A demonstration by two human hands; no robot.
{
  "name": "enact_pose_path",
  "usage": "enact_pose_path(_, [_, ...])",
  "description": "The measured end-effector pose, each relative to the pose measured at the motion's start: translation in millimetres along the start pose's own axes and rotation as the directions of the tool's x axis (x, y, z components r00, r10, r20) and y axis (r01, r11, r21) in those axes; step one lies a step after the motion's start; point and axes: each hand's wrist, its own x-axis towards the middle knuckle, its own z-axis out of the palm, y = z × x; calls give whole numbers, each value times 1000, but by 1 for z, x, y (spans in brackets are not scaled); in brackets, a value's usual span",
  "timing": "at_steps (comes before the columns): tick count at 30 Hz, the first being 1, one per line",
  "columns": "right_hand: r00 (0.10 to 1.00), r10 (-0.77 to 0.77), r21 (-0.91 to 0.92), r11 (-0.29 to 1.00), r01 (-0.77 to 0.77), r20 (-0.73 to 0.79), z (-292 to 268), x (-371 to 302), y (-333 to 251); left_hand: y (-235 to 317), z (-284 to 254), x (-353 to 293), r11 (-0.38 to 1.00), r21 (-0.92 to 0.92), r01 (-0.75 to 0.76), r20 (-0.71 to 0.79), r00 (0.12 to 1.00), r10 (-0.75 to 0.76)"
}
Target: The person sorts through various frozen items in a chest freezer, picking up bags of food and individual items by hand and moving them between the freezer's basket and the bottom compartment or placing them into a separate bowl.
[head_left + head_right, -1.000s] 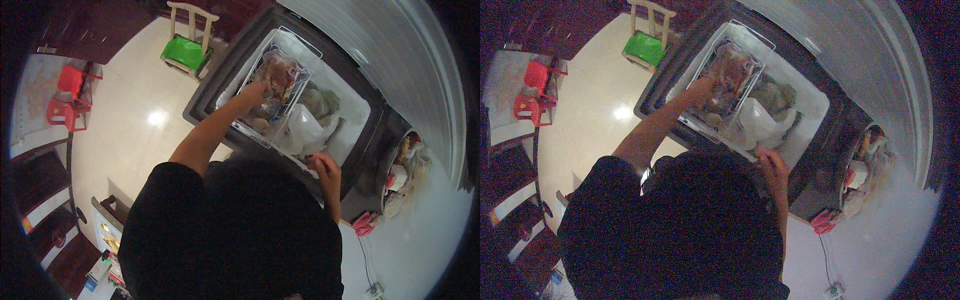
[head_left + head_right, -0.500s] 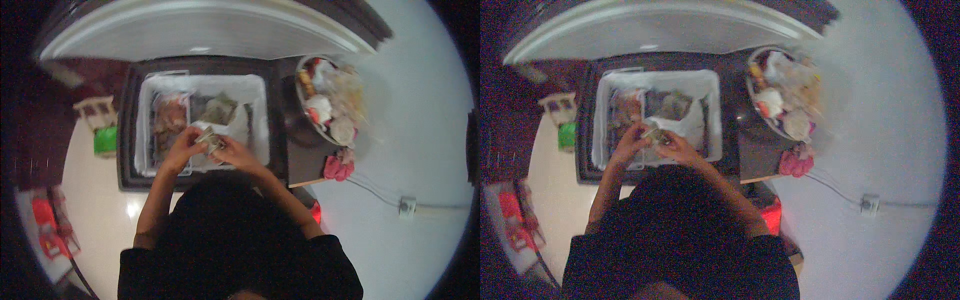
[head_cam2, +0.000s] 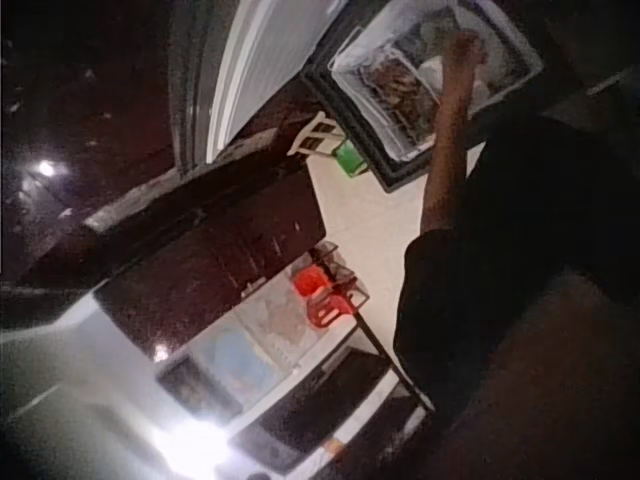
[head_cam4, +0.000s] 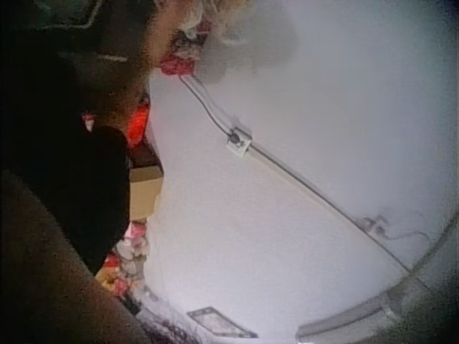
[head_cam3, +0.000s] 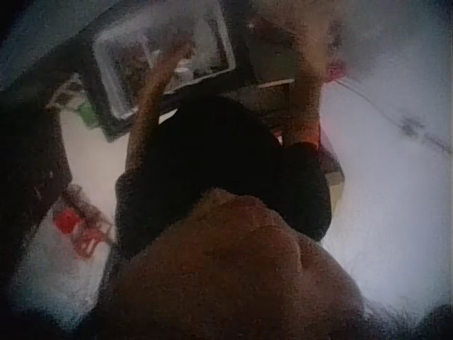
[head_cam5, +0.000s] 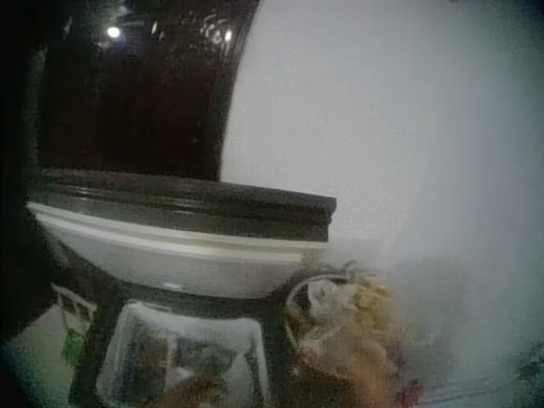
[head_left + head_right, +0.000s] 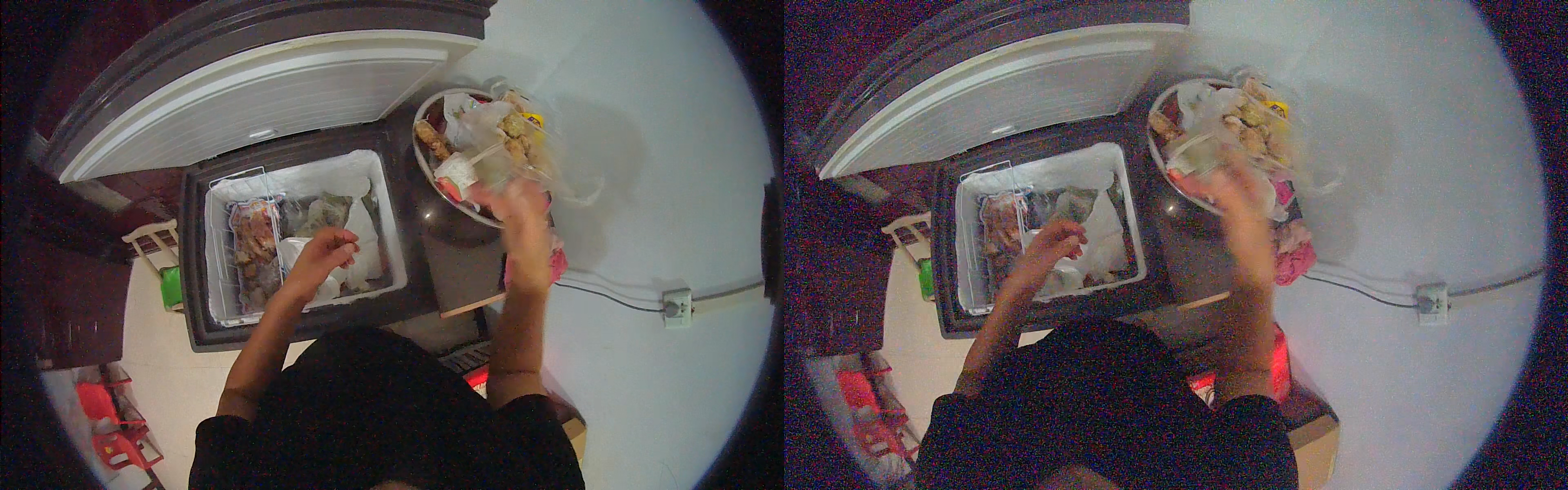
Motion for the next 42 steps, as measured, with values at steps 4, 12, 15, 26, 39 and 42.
enact_pose_path(4, [980, -187, -410, 900, 144, -67, -71, 57, -43, -20, 7, -1, 994, 25, 103, 6, 995, -103])
enact_pose_path(12, [984, -140, -928, 340, 151, 109, -103, 130, 8, -40, -25, -29, 995, 21, 94, -249, 965, -86])
enact_pose_path(15, [968, -192, -858, 456, 236, 164, -127, 146, 50, -27, -50, -47, 992, 123, 24, -396, 918, 27])
enact_pose_path(26, [967, -46, -907, 338, 250, 249, -224, 192, 96, -49, -190, -149, 977, -136, -166, -825, 564, -19])
enact_pose_path(39, [834, -548, -940, 310, 140, -57, -94, 80, 13, -90, -237, -100, 959, 157, 237, -732, 680, -48])
enact_pose_path(42, [832, -544, -872, 454, 182, -110, -46, 40, 10, -208, -259, -35, 640, 687, 343, -474, 880, 37])
